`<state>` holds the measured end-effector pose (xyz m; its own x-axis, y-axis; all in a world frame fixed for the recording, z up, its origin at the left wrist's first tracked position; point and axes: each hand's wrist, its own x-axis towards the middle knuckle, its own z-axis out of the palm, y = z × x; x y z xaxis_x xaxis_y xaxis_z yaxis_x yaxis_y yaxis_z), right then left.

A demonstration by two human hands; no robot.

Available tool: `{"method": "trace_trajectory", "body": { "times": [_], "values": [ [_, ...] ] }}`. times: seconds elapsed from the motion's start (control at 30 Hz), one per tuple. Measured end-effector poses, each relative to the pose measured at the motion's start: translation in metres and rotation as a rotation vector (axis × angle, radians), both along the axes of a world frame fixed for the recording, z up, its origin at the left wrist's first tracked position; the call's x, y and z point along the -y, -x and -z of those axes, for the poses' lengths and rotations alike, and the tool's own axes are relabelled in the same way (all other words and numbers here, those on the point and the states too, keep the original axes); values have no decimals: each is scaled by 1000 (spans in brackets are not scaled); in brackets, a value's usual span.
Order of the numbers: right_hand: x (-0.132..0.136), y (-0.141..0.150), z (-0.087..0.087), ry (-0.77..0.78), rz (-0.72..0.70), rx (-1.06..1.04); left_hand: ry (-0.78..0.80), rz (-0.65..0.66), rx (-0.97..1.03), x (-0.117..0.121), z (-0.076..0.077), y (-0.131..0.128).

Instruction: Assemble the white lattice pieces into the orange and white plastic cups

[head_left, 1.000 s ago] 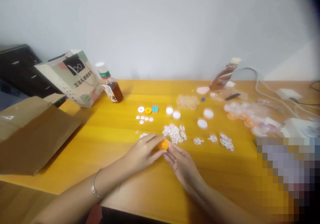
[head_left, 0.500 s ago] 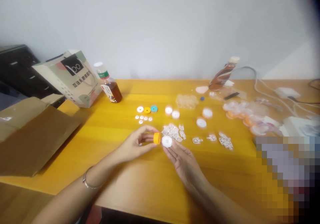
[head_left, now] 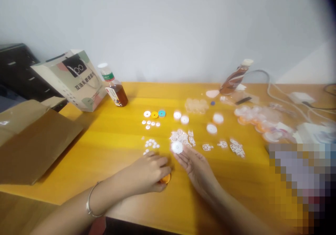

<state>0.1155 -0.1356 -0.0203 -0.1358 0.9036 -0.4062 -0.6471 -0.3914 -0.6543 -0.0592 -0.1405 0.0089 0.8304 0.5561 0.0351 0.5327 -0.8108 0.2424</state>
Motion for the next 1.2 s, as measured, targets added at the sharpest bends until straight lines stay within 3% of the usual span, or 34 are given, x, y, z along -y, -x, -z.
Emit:
{"method": "trace_trajectory", "body": {
  "times": [0.1, 0.23, 0.3, 0.57, 0.77, 0.93, 1.2],
  "values": [
    [1, 0, 0, 3, -60, 31, 31, -30, 94, -3, -3, 1],
    [1, -1, 0, -16, -187, 62, 9, -214, 318, -15, -8, 4],
    [2, -1, 1, -31, -249, 79, 15, -243, 397, -20, -6, 4],
    [5, 1, -4, -110, -391, 186, 15, -161, 362, -23, 5, 5],
    [5, 1, -2, -141, -439, 267, -182, 0, 127, -22, -6, 12],
    [5, 0, -4, -148, -451, 272, -352, 103, 147, -24, -2, 16],
    [6, -1, -5, -141, -485, 225, -410, 192, 148, -26, 2, 22]
  ]
}}
